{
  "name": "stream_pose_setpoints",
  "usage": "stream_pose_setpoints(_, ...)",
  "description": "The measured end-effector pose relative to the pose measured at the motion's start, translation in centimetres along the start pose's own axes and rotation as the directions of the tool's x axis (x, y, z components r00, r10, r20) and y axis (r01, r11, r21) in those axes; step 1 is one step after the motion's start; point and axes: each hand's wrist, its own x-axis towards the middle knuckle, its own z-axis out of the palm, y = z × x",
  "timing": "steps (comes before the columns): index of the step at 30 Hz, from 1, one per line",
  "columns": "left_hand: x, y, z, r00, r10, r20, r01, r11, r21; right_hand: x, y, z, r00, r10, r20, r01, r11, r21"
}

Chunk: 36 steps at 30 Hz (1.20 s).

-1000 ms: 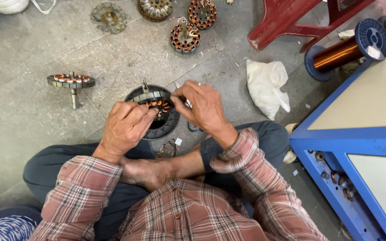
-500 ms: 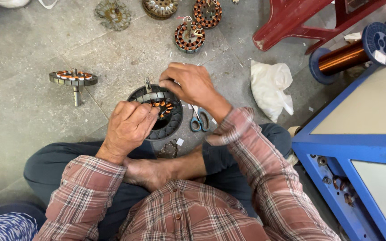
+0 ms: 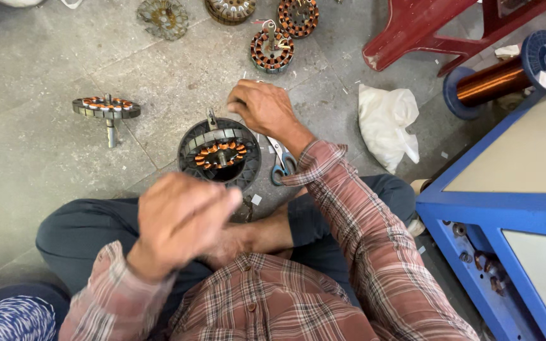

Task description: The person sits on the floor and repairs motor stators by inserting white insulating paper into the slots of the copper-wound components. They use a green screwdriver to push the paper in and scissors to cut the paper to size. The person handles multiple stators, placing finished ones aside and picking up new ones to continue the process.

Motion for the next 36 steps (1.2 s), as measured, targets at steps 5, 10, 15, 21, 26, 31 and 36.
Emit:
stream_pose_setpoints(5,0.2,2.5,-0.3,0.974,-0.227,-0.025,0.222,0.966,-0.13,-3.9,2.1,0.7,0.96,0.206,-0.189,-0.204,0.978,0.034)
stream_pose_setpoints(10,-1.0,2.0,1.8,0.892,-0.439,0.109,0.447,0.893,-0.055,-10.4,3.6,1.4,0.907,0.386,-0.168,-0.373,0.922,0.105)
stream_pose_setpoints(15,-1.4,2.0,4.2,0.862,-0.478,0.171,0.489,0.872,-0.027,-15.8,4.6,2.9,0.842,0.534,-0.078,-0.508,0.833,0.219)
stream_pose_setpoints(21,-1.2,2.3,6.8,0.855,-0.467,0.225,0.484,0.874,-0.026,-16.8,5.9,4.6,0.812,0.577,-0.087,-0.566,0.816,0.119)
stream_pose_setpoints(26,-0.2,1.2,7.0,0.854,-0.462,0.238,0.475,0.88,0.001,-16.6,5.9,5.1,0.759,0.651,-0.017,-0.647,0.757,0.089)
stream_pose_setpoints(31,0.9,2.1,7.6,0.852,-0.462,0.247,0.474,0.88,0.01,-16.8,6.2,5.5,0.748,0.663,-0.04,-0.659,0.748,0.073)
stream_pose_setpoints(36,-0.3,2.0,8.5,0.852,-0.452,0.264,0.467,0.884,0.005,-17.2,7.0,6.0,0.734,0.678,-0.039,-0.676,0.735,0.051)
